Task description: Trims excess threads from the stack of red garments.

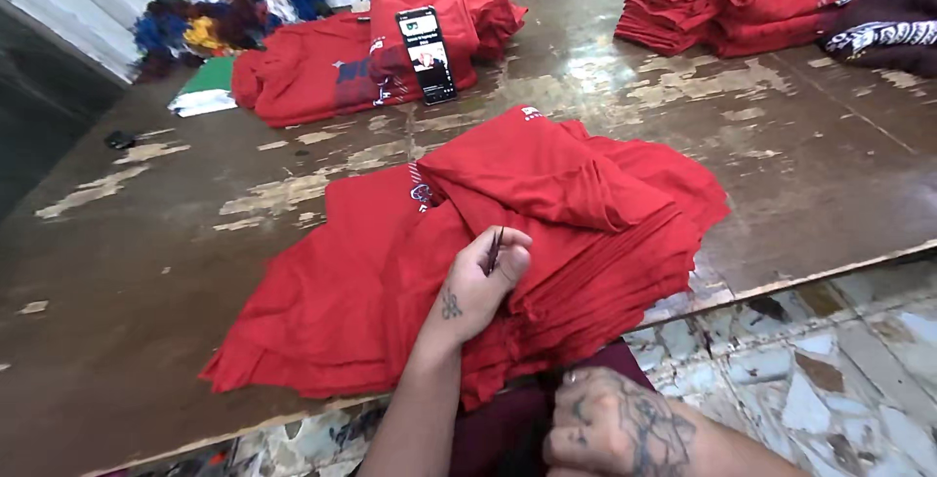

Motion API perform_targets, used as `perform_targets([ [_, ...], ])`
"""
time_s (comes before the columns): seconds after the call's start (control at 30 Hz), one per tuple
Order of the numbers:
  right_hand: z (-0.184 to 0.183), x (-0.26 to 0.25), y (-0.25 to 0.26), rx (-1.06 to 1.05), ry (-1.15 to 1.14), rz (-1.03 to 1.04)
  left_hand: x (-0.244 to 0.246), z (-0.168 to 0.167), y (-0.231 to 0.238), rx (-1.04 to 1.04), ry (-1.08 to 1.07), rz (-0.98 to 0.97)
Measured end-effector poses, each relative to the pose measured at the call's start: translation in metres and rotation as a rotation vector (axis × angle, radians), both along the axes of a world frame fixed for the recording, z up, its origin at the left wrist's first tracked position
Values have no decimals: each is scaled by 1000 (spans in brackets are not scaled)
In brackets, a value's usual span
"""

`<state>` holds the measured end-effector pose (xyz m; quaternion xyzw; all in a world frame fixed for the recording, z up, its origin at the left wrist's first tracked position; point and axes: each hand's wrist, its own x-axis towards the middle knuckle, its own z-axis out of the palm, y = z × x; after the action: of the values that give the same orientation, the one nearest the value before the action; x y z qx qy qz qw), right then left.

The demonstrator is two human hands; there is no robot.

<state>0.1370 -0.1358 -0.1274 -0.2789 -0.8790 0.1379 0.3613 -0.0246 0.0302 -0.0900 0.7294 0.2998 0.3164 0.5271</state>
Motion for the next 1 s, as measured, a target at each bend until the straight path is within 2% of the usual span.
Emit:
perform_targets([
  [0.1,19,16,12,134,114,-237,-4,4,2,121,146,-65],
  [0.2,37,21,49,219,235,-324,-5,4,3,149,100,-82],
  [0.27,36,19,74,154,196,-430,-3,2,-2,100,-61,28],
  [0.37,31,11,98,37,85,-583,4,-3,-12,-13,-454,233],
  [0.43,29,8,99,114,87,-585,7,-4,-17,-90,-616,264],
  [0.5,20,15,92,172,189,-525,7,-6,-18,-202,-681,255],
  [0.57,11,32,79,139,340,-390,5,-8,-15,-310,-709,231],
  [0.63,6,41,69,91,388,-318,2,-11,-14,-345,-708,183],
  [0.7,9,40,65,47,348,-353,2,-13,-15,-323,-691,135],
  [0.8,24,28,73,9,207,-528,3,-13,-15,-309,-694,113],
  [0.9,27,9,89,114,91,-653,2,-14,-14,-284,-695,81],
  [1.0,18,15,90,198,183,-540,0,-13,-15,-270,-688,99],
])
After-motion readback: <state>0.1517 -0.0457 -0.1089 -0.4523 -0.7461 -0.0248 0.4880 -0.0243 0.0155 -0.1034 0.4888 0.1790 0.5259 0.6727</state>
